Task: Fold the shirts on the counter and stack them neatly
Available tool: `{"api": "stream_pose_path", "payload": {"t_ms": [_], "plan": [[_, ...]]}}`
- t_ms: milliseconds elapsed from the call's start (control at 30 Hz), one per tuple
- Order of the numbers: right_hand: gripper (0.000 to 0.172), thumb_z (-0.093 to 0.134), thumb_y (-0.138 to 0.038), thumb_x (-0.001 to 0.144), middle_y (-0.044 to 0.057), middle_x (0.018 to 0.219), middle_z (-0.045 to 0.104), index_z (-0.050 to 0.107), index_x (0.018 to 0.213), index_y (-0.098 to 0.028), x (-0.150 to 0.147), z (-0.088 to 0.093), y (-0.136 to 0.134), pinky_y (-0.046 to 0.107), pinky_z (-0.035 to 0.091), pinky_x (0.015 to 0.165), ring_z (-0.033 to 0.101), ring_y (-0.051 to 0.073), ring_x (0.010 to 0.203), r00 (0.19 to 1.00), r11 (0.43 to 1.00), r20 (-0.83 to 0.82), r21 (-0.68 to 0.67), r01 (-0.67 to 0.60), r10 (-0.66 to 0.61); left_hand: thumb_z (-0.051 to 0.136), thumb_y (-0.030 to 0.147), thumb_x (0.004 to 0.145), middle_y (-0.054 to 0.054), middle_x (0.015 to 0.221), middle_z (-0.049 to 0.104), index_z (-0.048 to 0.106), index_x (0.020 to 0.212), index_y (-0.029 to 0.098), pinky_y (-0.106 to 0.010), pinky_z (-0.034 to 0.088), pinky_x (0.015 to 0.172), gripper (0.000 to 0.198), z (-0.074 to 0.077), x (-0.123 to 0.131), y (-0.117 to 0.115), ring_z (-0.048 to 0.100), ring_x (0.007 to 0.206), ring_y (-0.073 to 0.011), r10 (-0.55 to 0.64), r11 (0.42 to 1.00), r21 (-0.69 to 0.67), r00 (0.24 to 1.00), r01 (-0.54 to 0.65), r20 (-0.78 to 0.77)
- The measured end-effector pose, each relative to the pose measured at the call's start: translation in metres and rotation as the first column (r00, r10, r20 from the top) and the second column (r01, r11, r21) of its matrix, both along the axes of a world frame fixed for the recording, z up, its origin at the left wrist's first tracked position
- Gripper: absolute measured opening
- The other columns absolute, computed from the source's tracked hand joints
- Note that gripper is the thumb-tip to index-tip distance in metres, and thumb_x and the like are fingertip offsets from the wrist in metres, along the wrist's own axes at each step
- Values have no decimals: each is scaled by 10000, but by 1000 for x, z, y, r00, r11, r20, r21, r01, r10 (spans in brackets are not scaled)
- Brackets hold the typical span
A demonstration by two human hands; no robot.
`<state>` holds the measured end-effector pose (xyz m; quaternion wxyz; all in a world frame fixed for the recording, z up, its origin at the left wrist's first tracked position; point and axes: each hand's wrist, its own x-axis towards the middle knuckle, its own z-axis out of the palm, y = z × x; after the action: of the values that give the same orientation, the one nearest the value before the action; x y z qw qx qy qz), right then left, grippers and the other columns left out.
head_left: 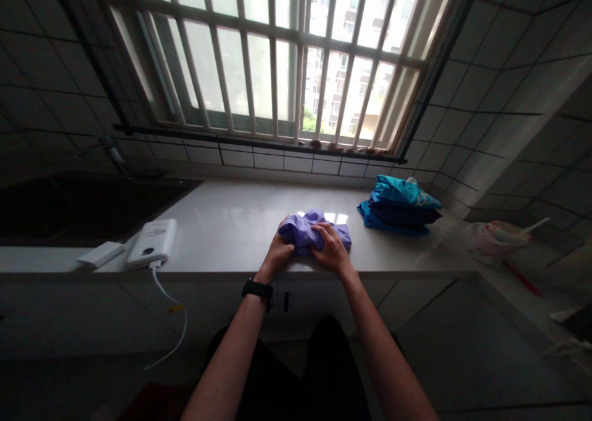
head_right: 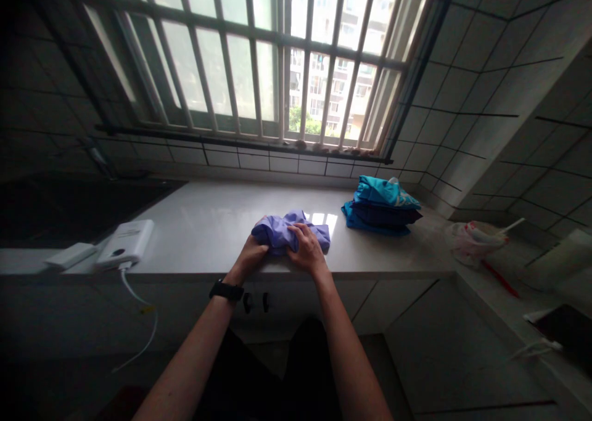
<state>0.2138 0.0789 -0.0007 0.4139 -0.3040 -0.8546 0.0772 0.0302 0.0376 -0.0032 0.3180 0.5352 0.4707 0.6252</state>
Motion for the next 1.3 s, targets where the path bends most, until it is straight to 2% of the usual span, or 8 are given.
{"api": "stream_pose_path", "payload": {"t_ms": [200, 367, 600, 733, 833, 967, 1167, 1300], "plan": [[219, 513, -229, 960, 104, 1166, 629, 671, 1112, -220, 1, -2, 6, 421, 501, 1017, 604, 243, 1127, 976, 987, -151, -13, 159, -159, 793, 392, 695, -110, 1061, 771, 641, 1118, 147, -432, 566, 906, 512, -2, 0, 3, 717, 1008, -280, -9, 995, -98, 987, 25, 159], [298, 445, -343, 1036, 89, 1068, 622, 709, 953, -234, 2, -1, 3, 412, 487, 973, 589, 239, 1024, 945, 958, -172, 26, 287, -278, 860, 445, 630, -107, 1027, 790, 733, 971, 152, -454, 551, 926, 468, -3, 0, 1, 716, 994, -292, -84, 983, -152, 991, 99, 101], [382, 355, -397, 1067, 83, 1010, 577, 681, 982, -218, 3, 0, 1, 389, 470, 926, 554, 230, 962, 897, 930, -263, -6, 366, -355, 811, 407, 666, -113, 1226, 736, 710, 1119, 185, -456, 478, 1073, 514, -6, -1, 6, 646, 1198, -302, -120, 992, -42, 990, 117, -69], [382, 290, -383, 1070, 92, 994, 559, 626, 1004, -213, 8, -5, 10, 393, 471, 913, 551, 243, 947, 800, 900, -427, -87, 428, -422, 739, 510, 767, -93, 1045, 746, 646, 1076, 178, -355, 561, 856, 463, -5, 0, 6, 699, 998, -247, -165, 980, -103, 986, 168, 40], [321, 257, -312, 1047, 97, 957, 547, 555, 962, -228, 13, -13, 22, 404, 465, 908, 548, 265, 950, 675, 834, -507, -195, 516, -536, 690, 493, 834, -4, 804, 667, 587, 941, 193, -243, 516, 680, 335, -7, -2, 7, 649, 759, -150, -54, 989, -132, 993, 68, 105], [215, 301, -180, 957, 104, 959, 555, 508, 987, -228, 16, -19, 31, 401, 463, 928, 556, 273, 996, 594, 769, -503, -290, 569, -628, 605, 409, 906, 17, 785, 616, 547, 898, 202, -213, 473, 644, 215, -10, -7, 10, 594, 720, -119, 233, 965, -168, 950, -199, 208], [434, 399, -53, 758, 135, 1103, 600, 544, 1149, -174, 12, -7, 17, 417, 454, 1033, 579, 255, 1085, 700, 829, -449, -244, 503, -556, 580, 451, 884, -42, 967, 692, 559, 1040, 197, -279, 528, 805, 298, -5, -5, 7, 666, 893, -162, 303, 951, -151, 903, -269, 305], [524, 512, -110, 800, 139, 1326, 597, 547, 1313, -205, 10, 3, 5, 435, 406, 1127, 535, 258, 1282, 946, 987, -280, -71, 147, -161, 645, 410, 801, -133, 1316, 664, 599, 1214, 184, -399, 472, 1063, 473, 2, -4, 0, 613, 1239, -259, 91, 994, -64, 991, -86, 95]]}}
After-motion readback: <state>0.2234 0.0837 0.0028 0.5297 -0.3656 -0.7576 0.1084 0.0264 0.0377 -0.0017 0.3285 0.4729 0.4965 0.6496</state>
